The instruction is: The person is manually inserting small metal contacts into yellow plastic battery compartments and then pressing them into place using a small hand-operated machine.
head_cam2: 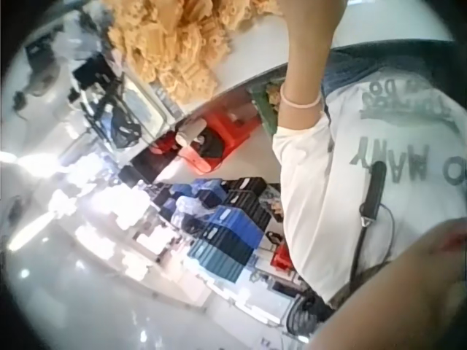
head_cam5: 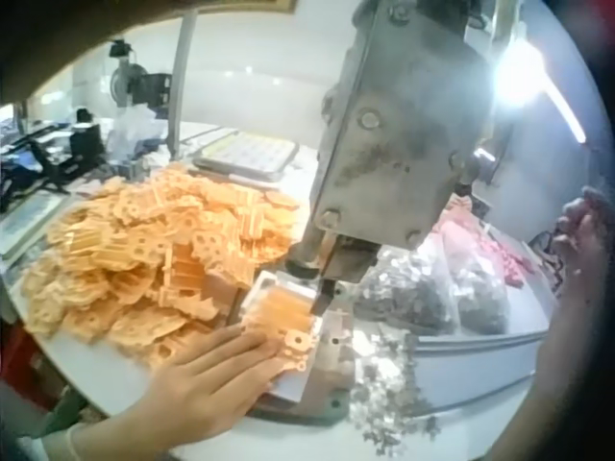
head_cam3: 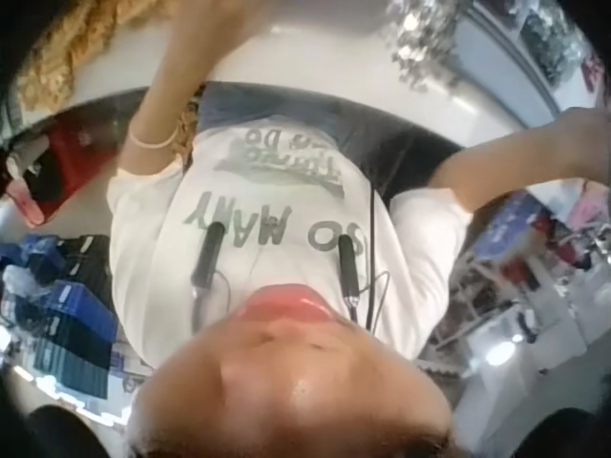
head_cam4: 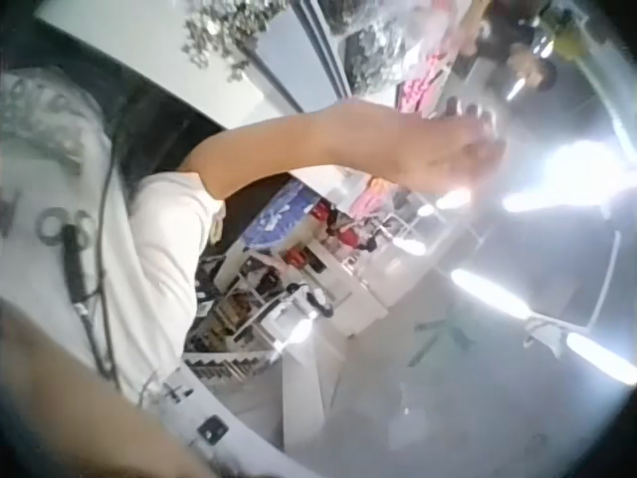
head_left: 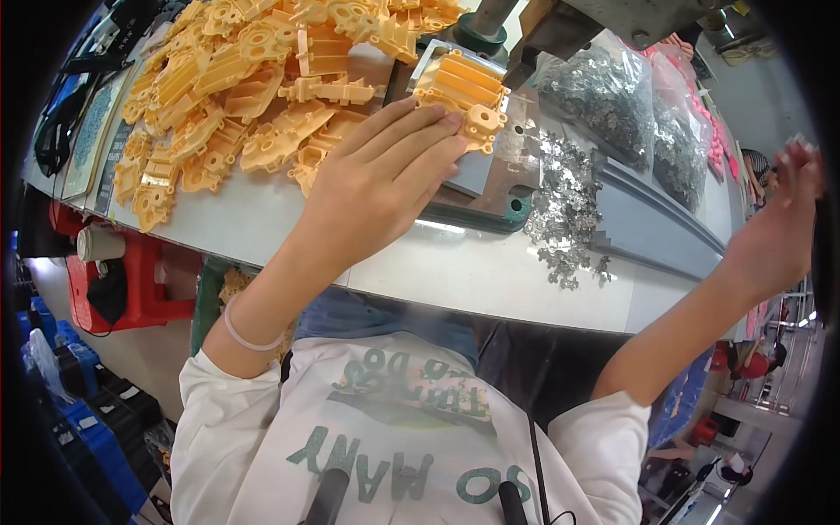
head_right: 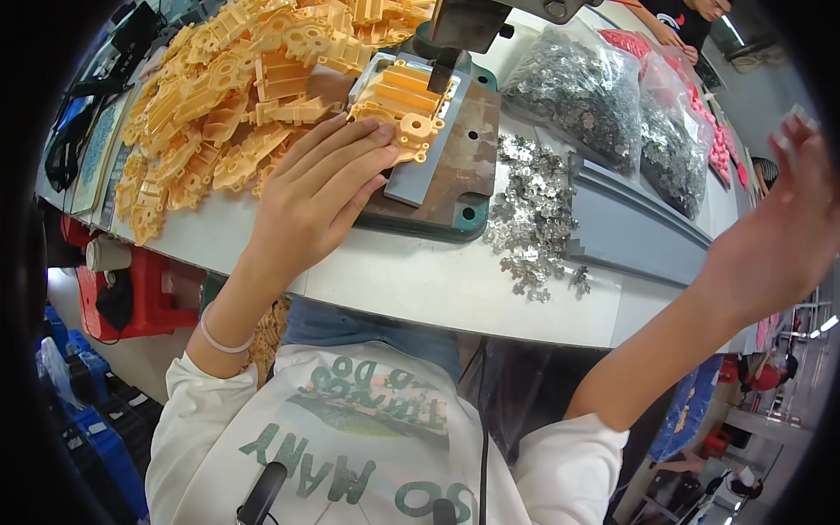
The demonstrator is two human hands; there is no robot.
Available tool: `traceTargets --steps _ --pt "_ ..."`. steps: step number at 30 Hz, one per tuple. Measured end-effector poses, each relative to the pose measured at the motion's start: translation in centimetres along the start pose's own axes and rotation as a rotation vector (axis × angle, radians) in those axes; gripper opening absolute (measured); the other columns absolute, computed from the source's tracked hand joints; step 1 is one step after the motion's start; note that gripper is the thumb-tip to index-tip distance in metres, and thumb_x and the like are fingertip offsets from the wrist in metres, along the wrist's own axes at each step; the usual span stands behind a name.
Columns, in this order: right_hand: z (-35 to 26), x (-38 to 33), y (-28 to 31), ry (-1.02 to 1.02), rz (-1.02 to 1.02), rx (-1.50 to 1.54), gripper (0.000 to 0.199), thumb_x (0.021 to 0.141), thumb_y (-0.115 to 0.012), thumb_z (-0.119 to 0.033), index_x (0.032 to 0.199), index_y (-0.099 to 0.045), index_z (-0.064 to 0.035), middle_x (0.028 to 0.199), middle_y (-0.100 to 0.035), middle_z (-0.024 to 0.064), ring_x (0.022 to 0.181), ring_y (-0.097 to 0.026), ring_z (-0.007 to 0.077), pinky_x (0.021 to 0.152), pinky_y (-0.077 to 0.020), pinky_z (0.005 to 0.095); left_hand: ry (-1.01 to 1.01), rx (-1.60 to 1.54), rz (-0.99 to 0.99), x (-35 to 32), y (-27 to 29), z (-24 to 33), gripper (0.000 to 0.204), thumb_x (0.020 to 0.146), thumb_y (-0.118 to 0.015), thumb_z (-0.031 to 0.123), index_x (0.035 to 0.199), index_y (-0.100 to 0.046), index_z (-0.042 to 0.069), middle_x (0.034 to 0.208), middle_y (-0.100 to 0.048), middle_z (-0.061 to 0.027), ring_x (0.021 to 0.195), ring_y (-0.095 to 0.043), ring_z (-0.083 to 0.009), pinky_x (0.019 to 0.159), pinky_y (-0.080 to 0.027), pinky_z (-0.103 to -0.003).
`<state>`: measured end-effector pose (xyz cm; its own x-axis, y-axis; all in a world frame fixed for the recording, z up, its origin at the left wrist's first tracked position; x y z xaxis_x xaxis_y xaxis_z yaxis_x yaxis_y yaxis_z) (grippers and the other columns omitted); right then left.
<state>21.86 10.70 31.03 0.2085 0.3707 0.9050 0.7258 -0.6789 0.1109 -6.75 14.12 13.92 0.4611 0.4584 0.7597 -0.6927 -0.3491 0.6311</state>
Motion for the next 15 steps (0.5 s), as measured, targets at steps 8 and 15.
traceTargets --steps 8,15 --pt "2.2 -8.1 4.4 -0.319 0.008 -0.039 0.022 0.088 -0.052 -0.005 0.107 -0.055 0.0048 0.100 -0.060 0.0123 0.092 -0.055 0.0163 0.081 -0.0438 0.0301 -0.042 0.029 0.047 0.2 -0.2 0.1 0.021 0.073 -0.069 0.008 0.094 -0.064 0.006 0.105 -0.065 -0.0066 0.100 -0.061 -0.0254 0.089 -0.048 -0.039" --pt "3.3 -11.9 7.2 -0.499 0.057 0.020 0.020 0.088 -0.052 -0.004 0.106 -0.056 0.0037 0.099 -0.059 0.0112 0.091 -0.055 0.0155 0.079 -0.0428 0.0287 -0.160 0.235 0.095 1.1 -0.2 1.2 0.018 0.072 -0.069 0.013 0.083 -0.059 0.004 0.094 -0.063 -0.0047 0.092 -0.061 -0.0239 0.084 -0.049 -0.039"
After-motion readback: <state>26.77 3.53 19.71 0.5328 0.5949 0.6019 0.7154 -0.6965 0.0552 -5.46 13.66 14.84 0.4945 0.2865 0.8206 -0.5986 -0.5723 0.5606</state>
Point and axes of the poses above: each hand's wrist, its own x-axis towards the middle knuckle, its own y-axis out of the back of the hand, z = x × y, the point moved 8 cm from there along x, towards the middle knuckle
